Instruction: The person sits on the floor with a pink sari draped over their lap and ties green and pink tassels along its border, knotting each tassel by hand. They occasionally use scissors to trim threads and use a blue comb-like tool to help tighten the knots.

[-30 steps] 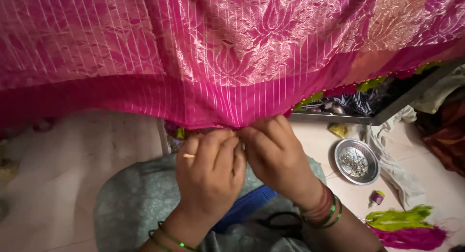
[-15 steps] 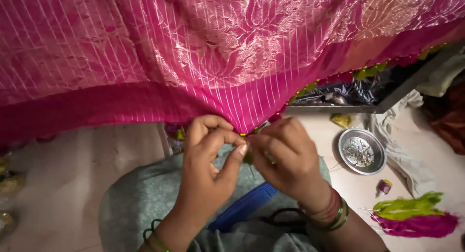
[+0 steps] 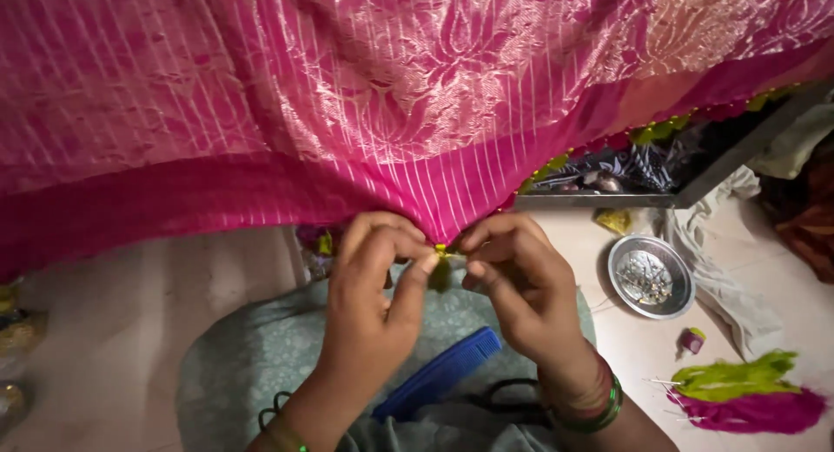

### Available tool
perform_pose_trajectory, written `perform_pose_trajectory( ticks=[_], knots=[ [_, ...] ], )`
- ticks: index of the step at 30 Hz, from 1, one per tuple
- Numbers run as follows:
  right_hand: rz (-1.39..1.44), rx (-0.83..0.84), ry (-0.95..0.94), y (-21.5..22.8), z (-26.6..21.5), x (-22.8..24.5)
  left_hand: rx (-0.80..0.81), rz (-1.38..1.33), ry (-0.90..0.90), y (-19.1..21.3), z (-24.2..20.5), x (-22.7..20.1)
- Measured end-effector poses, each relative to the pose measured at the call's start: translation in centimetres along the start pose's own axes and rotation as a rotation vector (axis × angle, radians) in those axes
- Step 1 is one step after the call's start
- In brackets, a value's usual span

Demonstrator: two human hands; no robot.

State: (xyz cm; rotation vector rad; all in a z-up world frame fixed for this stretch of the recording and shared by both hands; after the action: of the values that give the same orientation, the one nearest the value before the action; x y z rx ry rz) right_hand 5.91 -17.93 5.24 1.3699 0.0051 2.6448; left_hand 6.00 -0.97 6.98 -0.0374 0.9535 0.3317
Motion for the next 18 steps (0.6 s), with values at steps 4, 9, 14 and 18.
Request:
perform_pose_trajectory(
  ticks=[4, 9, 14, 18],
  knots=[
    [0.133, -0.044, -0.266, -0.1, -0.8, -2.5, -0.006, 0.031, -0.054, -0.3, 0.0, -0.1],
    [0.229, -0.044, -0.242, -0.3, -1.0, -2.9, -0.057, 0.178, -0.294, -1.1, -0.2, -0.5],
    [0.332, -0.012, -0.228, -0.1, -1.8, -3.3, -0.197, 0.088, -0.157, 1.4, 0.0, 1.6],
    [0.221, -0.096, -0.347, 0.0, -1.3, -3.8, -0.187, 0.062, -0.068, 2.3, -0.3, 1.9]
  ],
)
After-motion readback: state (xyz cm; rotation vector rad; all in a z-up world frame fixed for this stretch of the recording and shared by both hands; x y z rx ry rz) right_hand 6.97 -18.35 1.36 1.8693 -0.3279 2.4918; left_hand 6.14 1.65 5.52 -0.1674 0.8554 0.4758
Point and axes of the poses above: each hand's wrist, its own z-axis towards the middle knuckle, its own y-axis out of the back of the hand, x = y × z, the point moved 7 cm from there along z, towards the middle knuckle, and after that the axes turned 13 degrees about -x, right-handed, at the moved point
